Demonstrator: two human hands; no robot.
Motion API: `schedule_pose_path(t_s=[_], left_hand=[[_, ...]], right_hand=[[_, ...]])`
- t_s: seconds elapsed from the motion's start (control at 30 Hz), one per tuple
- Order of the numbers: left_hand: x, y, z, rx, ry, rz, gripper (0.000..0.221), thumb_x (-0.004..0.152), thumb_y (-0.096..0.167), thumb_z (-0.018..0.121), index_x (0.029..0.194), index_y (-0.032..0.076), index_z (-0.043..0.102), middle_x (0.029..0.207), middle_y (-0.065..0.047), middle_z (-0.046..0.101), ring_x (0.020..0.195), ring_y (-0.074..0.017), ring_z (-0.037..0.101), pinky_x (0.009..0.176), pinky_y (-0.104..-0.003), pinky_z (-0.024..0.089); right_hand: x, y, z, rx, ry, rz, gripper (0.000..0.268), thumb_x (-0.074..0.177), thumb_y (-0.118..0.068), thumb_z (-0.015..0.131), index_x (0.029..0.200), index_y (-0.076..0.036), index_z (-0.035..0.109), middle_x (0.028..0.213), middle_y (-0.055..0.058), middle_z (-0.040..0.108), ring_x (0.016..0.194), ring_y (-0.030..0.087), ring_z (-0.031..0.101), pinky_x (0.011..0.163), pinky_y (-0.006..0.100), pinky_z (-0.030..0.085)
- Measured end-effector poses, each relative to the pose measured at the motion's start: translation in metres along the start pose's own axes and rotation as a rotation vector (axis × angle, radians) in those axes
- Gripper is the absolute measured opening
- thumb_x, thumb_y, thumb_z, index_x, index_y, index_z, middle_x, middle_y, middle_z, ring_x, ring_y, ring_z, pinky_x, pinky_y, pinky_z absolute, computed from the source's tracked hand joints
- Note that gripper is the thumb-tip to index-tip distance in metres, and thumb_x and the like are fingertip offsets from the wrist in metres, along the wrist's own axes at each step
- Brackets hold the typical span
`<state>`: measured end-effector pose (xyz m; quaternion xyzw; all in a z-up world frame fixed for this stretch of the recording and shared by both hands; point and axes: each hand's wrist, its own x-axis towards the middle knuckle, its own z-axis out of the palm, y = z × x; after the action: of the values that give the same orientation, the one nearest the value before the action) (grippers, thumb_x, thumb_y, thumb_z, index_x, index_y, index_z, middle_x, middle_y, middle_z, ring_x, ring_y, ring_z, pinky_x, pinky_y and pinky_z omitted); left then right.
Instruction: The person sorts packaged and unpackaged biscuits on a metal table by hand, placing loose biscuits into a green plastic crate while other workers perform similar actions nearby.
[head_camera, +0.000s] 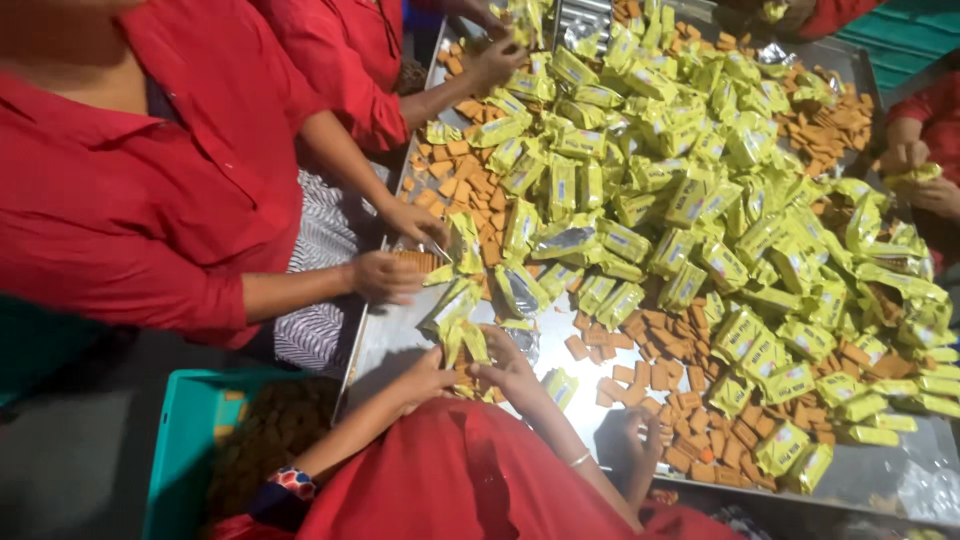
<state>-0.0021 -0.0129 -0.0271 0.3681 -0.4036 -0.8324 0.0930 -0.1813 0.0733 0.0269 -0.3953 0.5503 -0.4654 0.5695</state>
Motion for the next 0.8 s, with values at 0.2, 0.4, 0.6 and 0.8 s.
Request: schedule_pose_path(t_s=[0.2,0.4,0.6,0.8], left_hand=[[0.006,0.001,0.007,-0.076,-0.068,0.044,0.059,0.085,-0.004,0.058,0.141,0.01,0.045,0.119,-0.013,0.065,0.101,-0.0256,0.07,0.077,-0.037,0.062],[0.022,-0.02,0.005,0.165,-0.074,0.122,0.058,0.079,-0.011,0.056,0.135,0.006,0.056,0.118,-0.013,0.069,0.102,-0.02,0.069,0.079,-0.032,0.058],[0.042,-0.033,-0.006,0.049,-0.075,-0.03,0.05,0.083,-0.009,0.058,0.129,0.008,0.055,0.112,-0.009,0.068,0.095,-0.0214,0.07,0.073,-0.033,0.058],[0.034,-0.038,-0.038,0.191,-0.057,0.033,0.048,0.086,-0.011,0.052,0.132,0.005,0.053,0.115,-0.012,0.063,0.097,-0.0213,0.068,0.078,-0.037,0.059]], right_hand=[[-0.006,-0.021,0.017,-0.211,0.003,-0.3,0.06,0.096,-0.012,0.064,0.15,-0.005,0.04,0.141,0.014,0.055,0.132,0.025,0.056,0.105,0.039,0.051],[-0.008,-0.04,0.029,-0.635,0.156,-0.109,0.07,0.089,-0.036,0.073,0.147,-0.012,0.042,0.112,0.021,0.07,0.102,0.038,0.071,0.089,0.044,0.054],[0.0,-0.009,0.018,-0.583,0.284,-0.224,0.062,0.092,-0.046,0.072,0.138,-0.011,0.051,0.12,0.02,0.07,0.111,0.041,0.07,0.091,0.046,0.055],[-0.003,0.008,0.007,-0.522,0.215,-0.373,0.064,0.094,-0.05,0.07,0.141,-0.01,0.051,0.122,0.021,0.068,0.11,0.041,0.068,0.09,0.046,0.054]])
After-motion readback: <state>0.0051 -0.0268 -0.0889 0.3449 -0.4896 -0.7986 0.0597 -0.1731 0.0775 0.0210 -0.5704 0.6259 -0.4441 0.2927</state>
